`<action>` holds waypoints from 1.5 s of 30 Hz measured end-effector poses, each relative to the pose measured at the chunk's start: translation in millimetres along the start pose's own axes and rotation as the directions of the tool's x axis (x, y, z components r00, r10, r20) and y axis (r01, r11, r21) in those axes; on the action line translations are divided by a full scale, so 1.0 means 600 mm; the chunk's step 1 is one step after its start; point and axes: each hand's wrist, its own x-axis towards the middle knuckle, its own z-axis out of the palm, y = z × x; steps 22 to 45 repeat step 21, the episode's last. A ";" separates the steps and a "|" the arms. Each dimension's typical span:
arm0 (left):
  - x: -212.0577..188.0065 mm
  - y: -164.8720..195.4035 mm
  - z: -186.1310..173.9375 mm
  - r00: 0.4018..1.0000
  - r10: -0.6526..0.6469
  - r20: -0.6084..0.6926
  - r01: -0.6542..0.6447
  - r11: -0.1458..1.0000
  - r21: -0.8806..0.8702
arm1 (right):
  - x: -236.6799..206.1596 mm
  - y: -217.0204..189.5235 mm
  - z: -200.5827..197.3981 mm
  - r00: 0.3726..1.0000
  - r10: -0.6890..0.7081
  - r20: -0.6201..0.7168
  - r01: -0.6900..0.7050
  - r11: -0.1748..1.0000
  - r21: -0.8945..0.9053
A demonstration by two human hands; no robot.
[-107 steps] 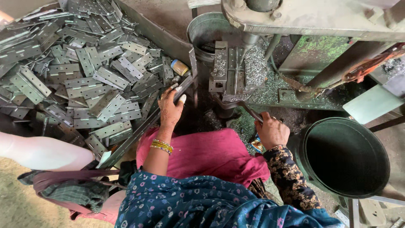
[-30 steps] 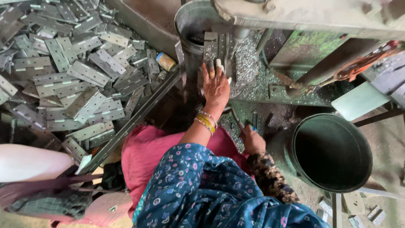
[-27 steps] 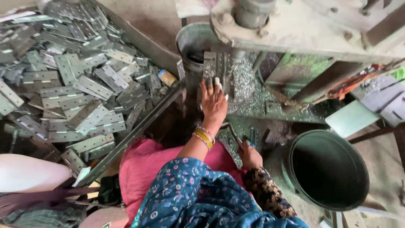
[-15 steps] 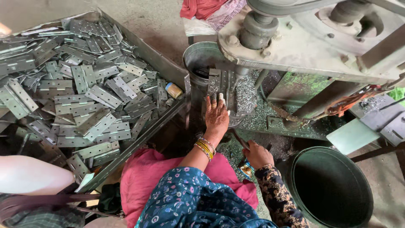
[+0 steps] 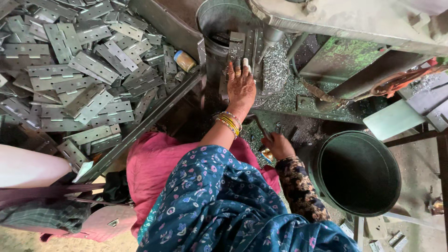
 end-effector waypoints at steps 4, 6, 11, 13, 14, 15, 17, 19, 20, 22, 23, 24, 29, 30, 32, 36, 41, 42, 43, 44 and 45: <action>0.001 0.001 -0.008 0.999 0.026 0.025 -0.025 0.999 -0.031 | -0.002 0.019 0.050 0.997 0.018 -0.071 -0.021 0.999 -0.040; -0.011 -0.010 -0.015 0.996 0.041 0.073 -0.041 0.999 0.002 | -0.011 0.013 0.053 0.998 0.066 -0.016 -0.066 0.997 -0.045; 0.036 -0.008 -0.028 0.995 0.019 0.103 -0.024 0.999 0.044 | 0.010 0.009 -0.016 0.996 0.079 -0.030 -0.084 0.965 -0.248; 0.037 -0.006 -0.028 0.985 -0.001 0.175 -0.010 0.998 0.058 | 0.000 0.010 0.010 0.996 0.076 -0.051 -0.085 0.972 -0.217; 0.038 -0.002 -0.028 0.978 -0.008 0.206 -0.005 0.998 0.061 | -0.020 0.008 0.043 0.994 0.072 -0.080 -0.085 0.979 -0.184; 0.031 0.003 -0.022 0.993 0.002 0.119 -0.009 0.998 0.058 | -0.031 0.012 0.060 0.992 0.066 -0.109 -0.082 0.984 -0.156; 0.026 -0.011 -0.024 0.997 -0.004 -0.074 0.009 0.998 0.070 | -0.015 0.016 0.048 0.996 0.028 -0.088 -0.041 0.989 -0.141; 0.024 -0.013 -0.018 1.000 0.002 0.028 -0.004 0.998 0.056 | -0.020 0.016 0.042 0.997 0.051 -0.062 -0.061 0.983 -0.172; 0.036 -0.013 -0.018 0.998 0.003 0.068 -0.006 0.999 0.047 | -0.005 0.012 0.020 0.996 0.069 -0.058 -0.081 0.971 -0.226; 0.042 -0.016 -0.017 0.991 -0.008 0.132 0.001 0.999 0.051 | 0.003 0.007 0.001 0.995 0.090 -0.047 -0.100 0.955 -0.280; 0.042 -0.016 -0.017 0.991 -0.008 0.132 0.001 0.999 0.051 | 0.003 0.007 0.001 0.995 0.090 -0.047 -0.100 0.955 -0.280; 0.042 -0.016 -0.017 0.991 -0.008 0.132 0.001 0.999 0.051 | 0.003 0.007 0.001 0.995 0.090 -0.047 -0.100 0.955 -0.280; 0.042 -0.016 -0.017 0.991 -0.008 0.132 0.001 0.999 0.051 | 0.003 0.007 0.001 0.995 0.090 -0.047 -0.100 0.955 -0.280; 0.042 -0.016 -0.017 0.991 -0.008 0.132 0.001 0.999 0.051 | 0.003 0.007 0.001 0.995 0.090 -0.047 -0.100 0.955 -0.280; 0.042 -0.016 -0.017 0.991 -0.008 0.132 0.001 0.999 0.051 | 0.003 0.007 0.001 0.995 0.090 -0.047 -0.100 0.955 -0.280; 0.042 -0.016 -0.017 0.991 -0.008 0.132 0.001 0.999 0.051 | 0.003 0.007 0.001 0.995 0.090 -0.047 -0.100 0.955 -0.280; 0.042 -0.016 -0.017 0.991 -0.008 0.132 0.001 0.999 0.051 | 0.003 0.007 0.001 0.995 0.090 -0.047 -0.100 0.955 -0.280; 0.042 -0.016 -0.017 0.991 -0.008 0.132 0.001 0.999 0.051 | 0.003 0.007 0.001 0.995 0.090 -0.047 -0.100 0.955 -0.280; 0.042 -0.016 -0.017 0.991 -0.008 0.132 0.001 0.999 0.051 | 0.003 0.007 0.001 0.995 0.090 -0.047 -0.100 0.955 -0.280; 0.042 -0.016 -0.017 0.991 -0.008 0.132 0.001 0.999 0.051 | 0.003 0.007 0.001 0.995 0.090 -0.047 -0.100 0.955 -0.280; 0.042 -0.016 -0.017 0.991 -0.008 0.132 0.001 0.999 0.051 | 0.003 0.007 0.001 0.995 0.090 -0.047 -0.100 0.955 -0.280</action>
